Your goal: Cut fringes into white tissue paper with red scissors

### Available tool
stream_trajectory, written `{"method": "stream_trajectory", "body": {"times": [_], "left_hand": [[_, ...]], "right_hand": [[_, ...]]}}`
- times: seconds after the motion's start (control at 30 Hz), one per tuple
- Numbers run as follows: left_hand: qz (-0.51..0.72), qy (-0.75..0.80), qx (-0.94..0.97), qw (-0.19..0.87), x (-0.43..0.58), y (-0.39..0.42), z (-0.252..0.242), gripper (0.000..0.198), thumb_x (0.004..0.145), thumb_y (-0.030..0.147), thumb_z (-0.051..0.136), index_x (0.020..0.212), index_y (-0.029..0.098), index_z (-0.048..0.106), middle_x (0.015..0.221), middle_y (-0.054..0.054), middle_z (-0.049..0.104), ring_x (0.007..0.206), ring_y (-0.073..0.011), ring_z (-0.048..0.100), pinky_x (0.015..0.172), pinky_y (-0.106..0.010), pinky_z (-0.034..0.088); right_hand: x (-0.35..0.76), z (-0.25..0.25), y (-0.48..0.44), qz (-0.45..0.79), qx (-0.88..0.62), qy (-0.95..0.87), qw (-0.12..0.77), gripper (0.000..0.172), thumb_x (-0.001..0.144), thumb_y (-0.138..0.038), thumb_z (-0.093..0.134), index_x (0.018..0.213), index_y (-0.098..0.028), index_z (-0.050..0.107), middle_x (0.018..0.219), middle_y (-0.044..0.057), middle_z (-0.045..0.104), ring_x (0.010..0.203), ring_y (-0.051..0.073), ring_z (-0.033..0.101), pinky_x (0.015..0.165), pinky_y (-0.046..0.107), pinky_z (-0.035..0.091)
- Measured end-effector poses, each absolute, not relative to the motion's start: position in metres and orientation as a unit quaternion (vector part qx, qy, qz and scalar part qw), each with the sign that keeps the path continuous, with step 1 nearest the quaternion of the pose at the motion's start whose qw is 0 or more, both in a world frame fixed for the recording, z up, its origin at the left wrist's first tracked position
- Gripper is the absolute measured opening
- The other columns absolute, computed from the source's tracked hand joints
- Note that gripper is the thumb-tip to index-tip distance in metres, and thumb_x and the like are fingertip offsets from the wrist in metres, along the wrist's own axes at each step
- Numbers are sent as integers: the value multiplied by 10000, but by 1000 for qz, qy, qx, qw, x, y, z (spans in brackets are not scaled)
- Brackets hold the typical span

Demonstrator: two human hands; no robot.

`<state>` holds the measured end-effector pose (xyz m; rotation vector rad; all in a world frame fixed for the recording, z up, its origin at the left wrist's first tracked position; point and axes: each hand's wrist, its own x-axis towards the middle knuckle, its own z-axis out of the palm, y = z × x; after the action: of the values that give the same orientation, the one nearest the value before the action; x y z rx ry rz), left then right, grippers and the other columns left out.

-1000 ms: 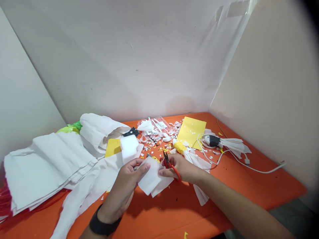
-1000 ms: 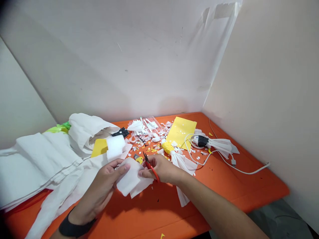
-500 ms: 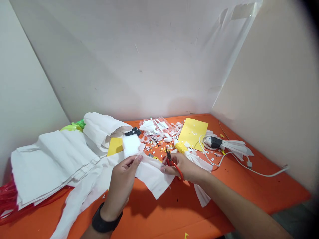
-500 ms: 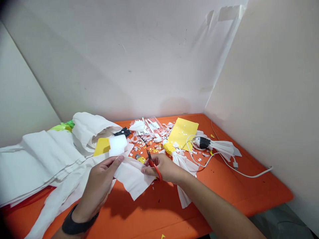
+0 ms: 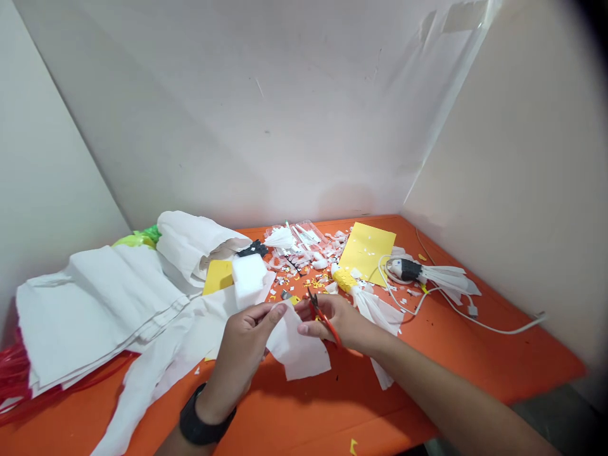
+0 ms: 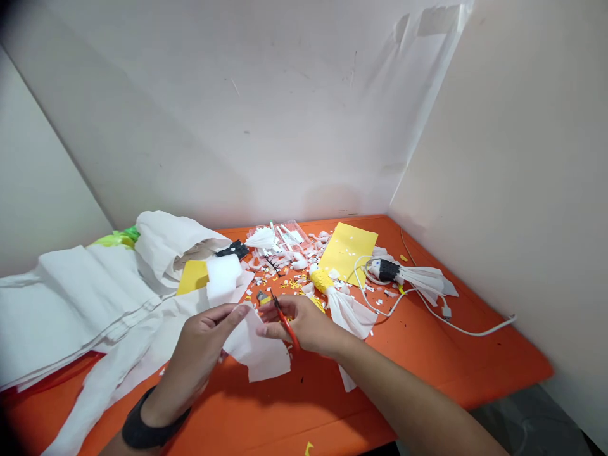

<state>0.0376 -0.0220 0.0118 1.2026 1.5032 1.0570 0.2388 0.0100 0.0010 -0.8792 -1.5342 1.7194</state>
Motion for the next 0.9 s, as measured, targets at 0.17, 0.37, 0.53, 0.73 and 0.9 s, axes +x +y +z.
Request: {"method": "stream_trajectory", "body": {"times": [0.17,0.37,0.53,0.73,0.9], "left_hand": [[429,607,491,455,36,-22,9,502,785,603,723,990,150,786,582,2,621,435,-107,437,357,-196,333],[423,610,485,462,33,-21,15,485,769,611,740,931,156,792,556,7,604,440,-98,427,374,-189,316],[411,598,494,479,29,-19,20,471,778,611,734,889,156,791,505,29,560,398,-80,359,357,-197,246],[502,535,425,530,33,-16,15,424,750,479,821,1039,176,753,855,-36,745,677,-153,633,562,-207,485],[471,465,353,662,50,-20,10,417,834,441,757,1148,181,670,1041,-118,758,858,-252,722,722,-319,571]], "right_hand": [[232,1,1,674,-308,-595,312,442,645,-431,907,912,-148,699,796,-10,638,737,149,557,680,263,445],[238,-7,6,679,-329,-600,265,404,658,-450,890,755,-151,636,746,-22,588,657,113,483,612,237,398],[241,-6,7,676,-333,-605,256,464,592,-505,908,742,-154,645,721,-18,600,651,123,494,618,247,426],[237,-3,6,702,-340,-548,301,464,603,-507,904,843,-156,718,748,2,656,675,144,557,651,263,456],[227,-14,6,682,-353,-518,378,417,671,-475,880,885,-155,720,772,11,663,696,152,570,684,285,472]]}}
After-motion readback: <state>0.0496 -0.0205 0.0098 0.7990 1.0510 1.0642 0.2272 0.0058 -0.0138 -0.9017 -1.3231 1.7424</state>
